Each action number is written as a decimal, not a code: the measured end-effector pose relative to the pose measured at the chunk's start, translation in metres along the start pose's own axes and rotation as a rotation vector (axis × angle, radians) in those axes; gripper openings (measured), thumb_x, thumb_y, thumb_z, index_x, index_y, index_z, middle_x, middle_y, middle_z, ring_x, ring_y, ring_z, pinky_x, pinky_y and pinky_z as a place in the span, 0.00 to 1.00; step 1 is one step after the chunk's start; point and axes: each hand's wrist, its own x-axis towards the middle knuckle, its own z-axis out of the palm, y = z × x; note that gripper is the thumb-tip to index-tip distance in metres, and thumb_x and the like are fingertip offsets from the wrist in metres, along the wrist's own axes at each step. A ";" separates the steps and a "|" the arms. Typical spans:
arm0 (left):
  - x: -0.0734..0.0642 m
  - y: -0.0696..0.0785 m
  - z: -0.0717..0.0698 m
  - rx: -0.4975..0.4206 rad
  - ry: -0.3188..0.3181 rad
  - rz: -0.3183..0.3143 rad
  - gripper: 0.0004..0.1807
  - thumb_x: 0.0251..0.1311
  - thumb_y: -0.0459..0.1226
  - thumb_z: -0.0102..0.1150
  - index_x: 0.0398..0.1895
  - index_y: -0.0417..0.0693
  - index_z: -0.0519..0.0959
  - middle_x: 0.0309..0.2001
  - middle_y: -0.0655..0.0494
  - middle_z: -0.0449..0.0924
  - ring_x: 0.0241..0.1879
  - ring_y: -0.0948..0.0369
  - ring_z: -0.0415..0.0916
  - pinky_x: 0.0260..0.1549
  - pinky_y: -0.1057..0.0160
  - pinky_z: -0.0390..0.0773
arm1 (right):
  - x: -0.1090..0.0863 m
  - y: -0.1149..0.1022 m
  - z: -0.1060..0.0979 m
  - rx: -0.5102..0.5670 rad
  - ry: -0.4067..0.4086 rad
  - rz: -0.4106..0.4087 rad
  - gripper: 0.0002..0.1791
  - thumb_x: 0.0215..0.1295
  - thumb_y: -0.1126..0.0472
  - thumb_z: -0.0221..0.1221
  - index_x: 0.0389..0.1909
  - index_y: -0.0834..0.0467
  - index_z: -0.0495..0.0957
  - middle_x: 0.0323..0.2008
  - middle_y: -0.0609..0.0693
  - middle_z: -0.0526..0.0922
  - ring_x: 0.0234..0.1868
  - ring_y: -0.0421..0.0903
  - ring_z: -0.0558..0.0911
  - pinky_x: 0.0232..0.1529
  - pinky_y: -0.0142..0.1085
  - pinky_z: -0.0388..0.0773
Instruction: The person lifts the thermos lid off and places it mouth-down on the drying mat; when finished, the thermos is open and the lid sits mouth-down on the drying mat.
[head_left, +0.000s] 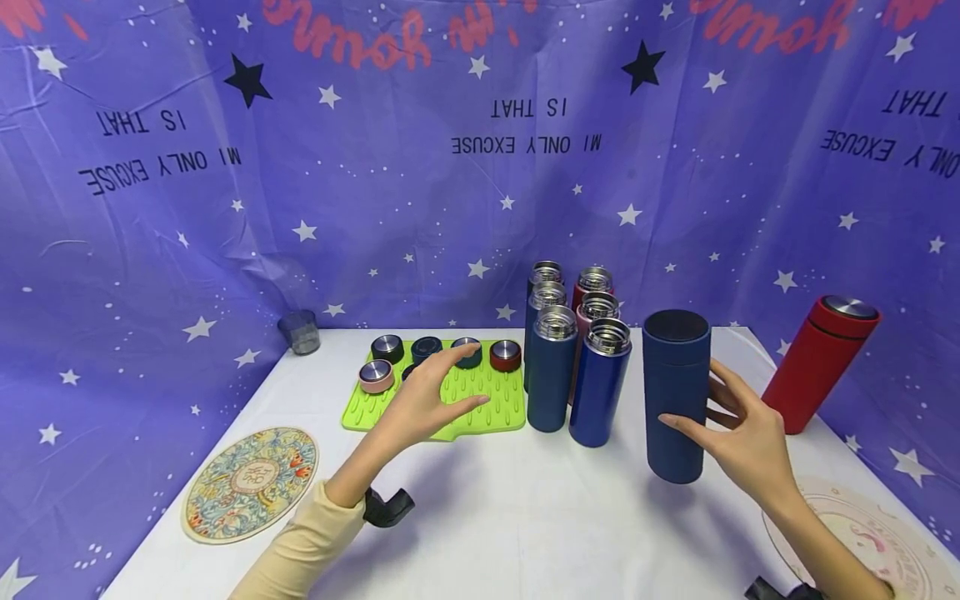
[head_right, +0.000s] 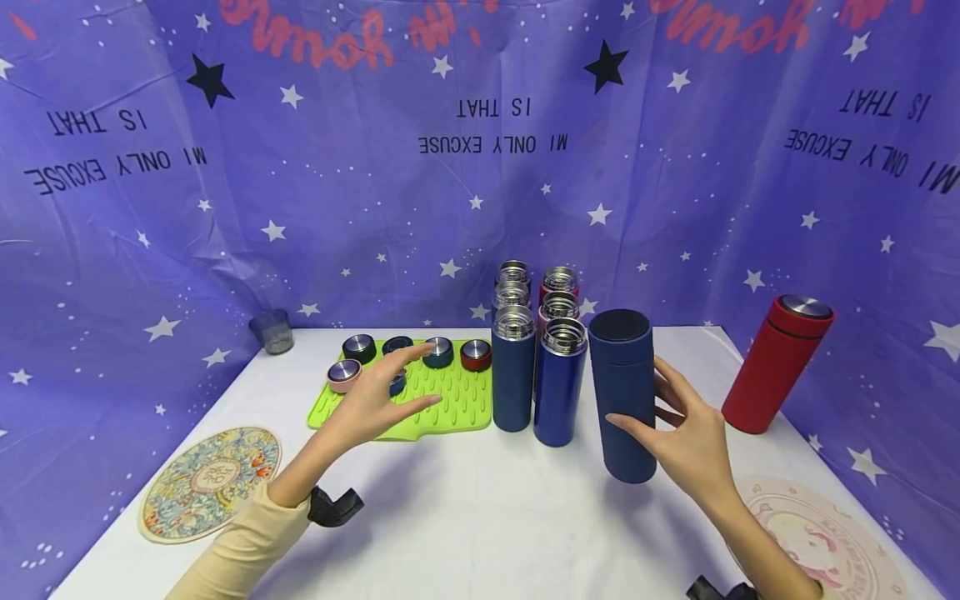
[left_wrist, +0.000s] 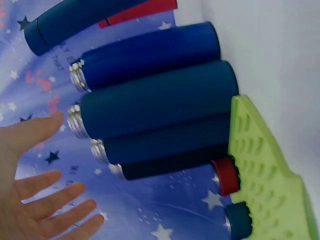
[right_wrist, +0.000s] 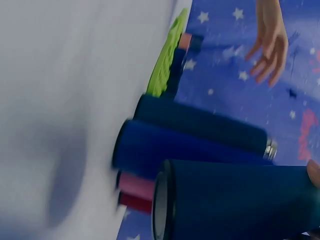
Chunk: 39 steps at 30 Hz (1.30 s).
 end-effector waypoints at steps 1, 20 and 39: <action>0.002 0.003 0.000 -0.015 0.002 0.022 0.39 0.54 0.49 0.70 0.69 0.53 0.67 0.64 0.56 0.71 0.63 0.55 0.68 0.59 0.50 0.71 | -0.001 -0.003 0.002 0.006 -0.007 -0.022 0.52 0.38 0.64 0.79 0.69 0.50 0.67 0.52 0.62 0.80 0.45 0.21 0.75 0.40 0.16 0.74; 0.016 0.055 -0.015 -0.387 -0.118 0.337 0.48 0.48 0.36 0.75 0.73 0.46 0.59 0.70 0.54 0.61 0.62 0.57 0.69 0.61 0.57 0.69 | -0.009 -0.046 0.058 0.119 -0.323 -0.331 0.50 0.39 0.56 0.79 0.68 0.48 0.67 0.52 0.49 0.82 0.50 0.48 0.82 0.43 0.42 0.83; 0.006 0.039 -0.027 -0.344 -0.236 0.410 0.40 0.50 0.35 0.73 0.69 0.48 0.67 0.67 0.56 0.67 0.67 0.57 0.61 0.62 0.54 0.68 | 0.004 -0.069 0.079 -0.077 -0.430 -0.444 0.49 0.36 0.50 0.79 0.65 0.45 0.71 0.48 0.49 0.84 0.39 0.41 0.83 0.38 0.39 0.82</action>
